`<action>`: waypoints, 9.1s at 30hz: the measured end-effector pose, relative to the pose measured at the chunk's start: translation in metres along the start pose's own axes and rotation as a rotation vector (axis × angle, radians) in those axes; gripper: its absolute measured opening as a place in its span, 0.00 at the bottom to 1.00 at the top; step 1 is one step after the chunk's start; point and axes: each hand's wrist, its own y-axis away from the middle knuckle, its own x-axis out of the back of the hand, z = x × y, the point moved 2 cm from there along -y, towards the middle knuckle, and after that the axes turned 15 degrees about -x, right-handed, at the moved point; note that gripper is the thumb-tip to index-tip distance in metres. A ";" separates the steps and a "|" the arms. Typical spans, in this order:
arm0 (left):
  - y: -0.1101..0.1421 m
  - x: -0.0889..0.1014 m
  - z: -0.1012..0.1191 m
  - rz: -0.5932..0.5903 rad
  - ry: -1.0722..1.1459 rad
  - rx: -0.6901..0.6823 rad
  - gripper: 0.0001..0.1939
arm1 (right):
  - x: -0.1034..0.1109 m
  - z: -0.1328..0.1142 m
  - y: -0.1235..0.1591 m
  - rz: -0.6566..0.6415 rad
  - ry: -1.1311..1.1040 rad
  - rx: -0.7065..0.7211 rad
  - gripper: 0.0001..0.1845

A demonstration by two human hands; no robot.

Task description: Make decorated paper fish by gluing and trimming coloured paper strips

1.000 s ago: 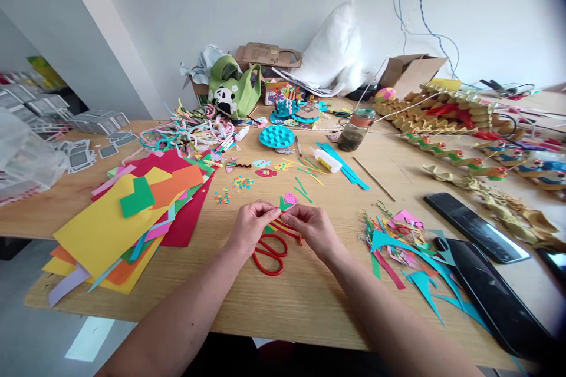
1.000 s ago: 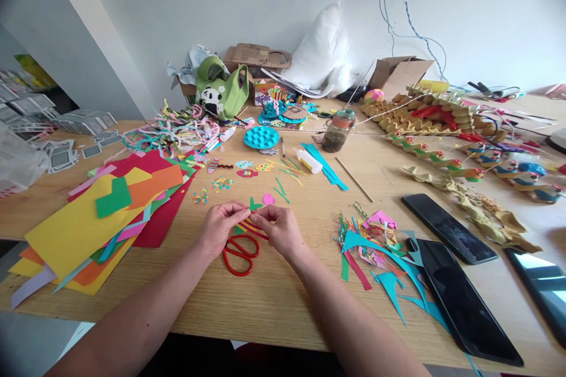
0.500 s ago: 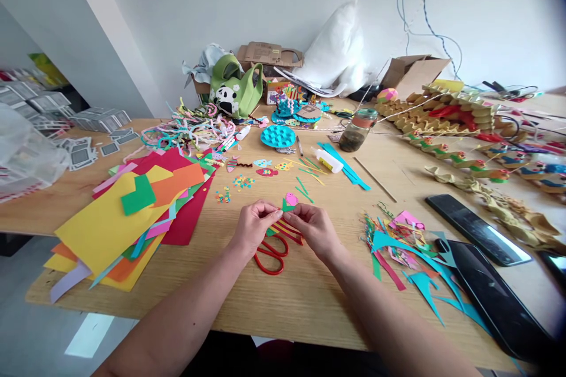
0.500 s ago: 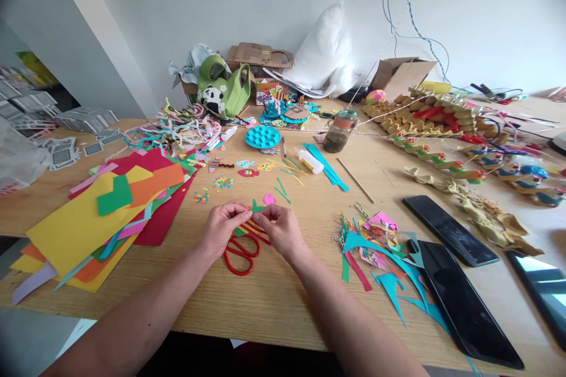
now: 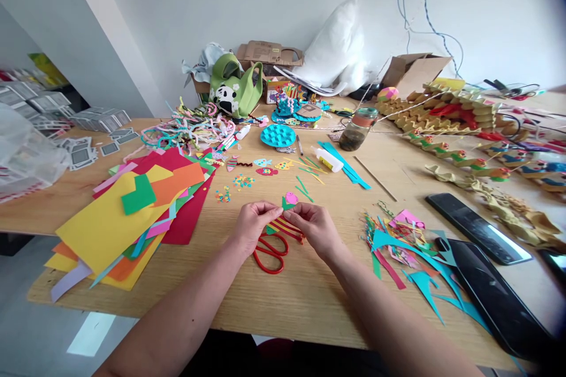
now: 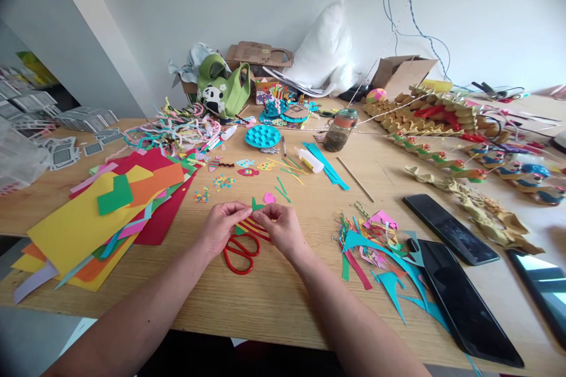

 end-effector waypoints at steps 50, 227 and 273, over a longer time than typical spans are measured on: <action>0.001 -0.001 -0.003 0.117 -0.079 -0.027 0.09 | -0.002 0.005 -0.003 -0.101 0.035 -0.066 0.24; -0.017 0.021 0.014 0.343 0.372 0.061 0.11 | -0.027 -0.010 0.041 -0.009 0.897 0.733 0.09; -0.015 0.025 0.008 0.261 -0.199 -0.289 0.08 | -0.020 -0.008 0.018 -0.207 -0.755 -0.208 0.23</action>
